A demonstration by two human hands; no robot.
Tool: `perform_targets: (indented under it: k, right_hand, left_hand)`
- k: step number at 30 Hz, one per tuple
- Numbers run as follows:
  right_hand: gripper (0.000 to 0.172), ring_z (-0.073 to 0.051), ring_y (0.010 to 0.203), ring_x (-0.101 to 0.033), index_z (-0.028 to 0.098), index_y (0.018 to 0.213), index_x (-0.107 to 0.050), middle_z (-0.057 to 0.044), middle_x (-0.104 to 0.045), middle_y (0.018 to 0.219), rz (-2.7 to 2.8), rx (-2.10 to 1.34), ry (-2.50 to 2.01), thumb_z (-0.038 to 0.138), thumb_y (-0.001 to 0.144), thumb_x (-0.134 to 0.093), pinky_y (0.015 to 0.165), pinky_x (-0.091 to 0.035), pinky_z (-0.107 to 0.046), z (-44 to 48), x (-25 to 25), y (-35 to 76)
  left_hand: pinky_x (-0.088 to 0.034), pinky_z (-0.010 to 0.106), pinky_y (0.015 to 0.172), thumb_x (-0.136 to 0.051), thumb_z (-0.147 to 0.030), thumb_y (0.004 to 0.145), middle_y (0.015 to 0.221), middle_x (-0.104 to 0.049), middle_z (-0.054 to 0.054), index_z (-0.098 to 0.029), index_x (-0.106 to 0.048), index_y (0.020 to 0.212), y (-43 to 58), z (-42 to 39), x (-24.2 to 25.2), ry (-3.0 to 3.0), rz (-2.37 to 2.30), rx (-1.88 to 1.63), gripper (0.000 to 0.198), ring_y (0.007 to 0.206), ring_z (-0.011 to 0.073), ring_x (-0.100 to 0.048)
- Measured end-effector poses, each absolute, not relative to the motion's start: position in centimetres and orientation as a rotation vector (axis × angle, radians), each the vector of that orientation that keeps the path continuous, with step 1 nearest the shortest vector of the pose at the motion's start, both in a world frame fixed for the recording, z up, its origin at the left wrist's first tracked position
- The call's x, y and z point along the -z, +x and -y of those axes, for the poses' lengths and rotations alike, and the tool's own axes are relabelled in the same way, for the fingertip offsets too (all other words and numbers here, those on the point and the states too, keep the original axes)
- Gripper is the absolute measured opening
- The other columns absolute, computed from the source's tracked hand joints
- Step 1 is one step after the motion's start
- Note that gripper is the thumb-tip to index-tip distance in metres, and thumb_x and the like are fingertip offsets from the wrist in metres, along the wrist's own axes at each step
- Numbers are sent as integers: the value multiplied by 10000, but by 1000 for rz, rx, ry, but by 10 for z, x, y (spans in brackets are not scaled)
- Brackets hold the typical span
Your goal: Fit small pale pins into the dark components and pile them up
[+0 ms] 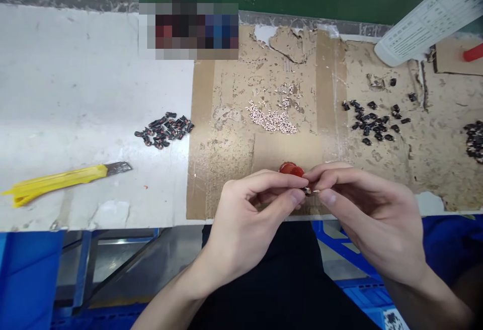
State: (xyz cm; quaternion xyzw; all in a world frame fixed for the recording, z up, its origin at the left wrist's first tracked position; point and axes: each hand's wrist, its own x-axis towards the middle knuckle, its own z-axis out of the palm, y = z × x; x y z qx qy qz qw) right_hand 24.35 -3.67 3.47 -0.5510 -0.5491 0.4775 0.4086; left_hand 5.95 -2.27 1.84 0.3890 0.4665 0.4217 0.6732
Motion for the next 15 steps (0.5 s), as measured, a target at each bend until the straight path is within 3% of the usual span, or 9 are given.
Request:
perform_targets:
  k: [7, 11, 15]
  right_hand:
    - [129, -173, 989, -775, 283, 939, -802, -31, -795, 1058, 1422, -1172, -1390, 160, 935, -763, 820, -674, -212, 36, -34, 244]
    - [111, -175, 924, -796, 270, 907, -827, -30, -814, 997, 1392, -1213, -1344, 161, 884, -825, 772, -684, -208, 33, -33, 243]
    - [203, -149, 898, -814, 299, 966, -846, 5, -837, 983, 1375, -1165, -1313, 119, 875, -825, 761, -674, -168, 34, -28, 244]
  left_hand:
    - [-649, 143, 685, -795, -63, 853, 851, -831, -9, -243, -872, 887, 60, 23, -21, 938, -1058, -950, 199, 731, 118, -791]
    - [-639, 125, 671, -799, -38, 836, 783, -806, -15, -212, -856, 812, 60, 22, -28, 812, -1052, -949, 185, 691, 97, -772]
    - [-631, 114, 659, -834, -70, 823, 690, -789, -36, -200, -834, 784, 60, 21, -33, 529, -1000, -903, 136, 639, 74, -749]
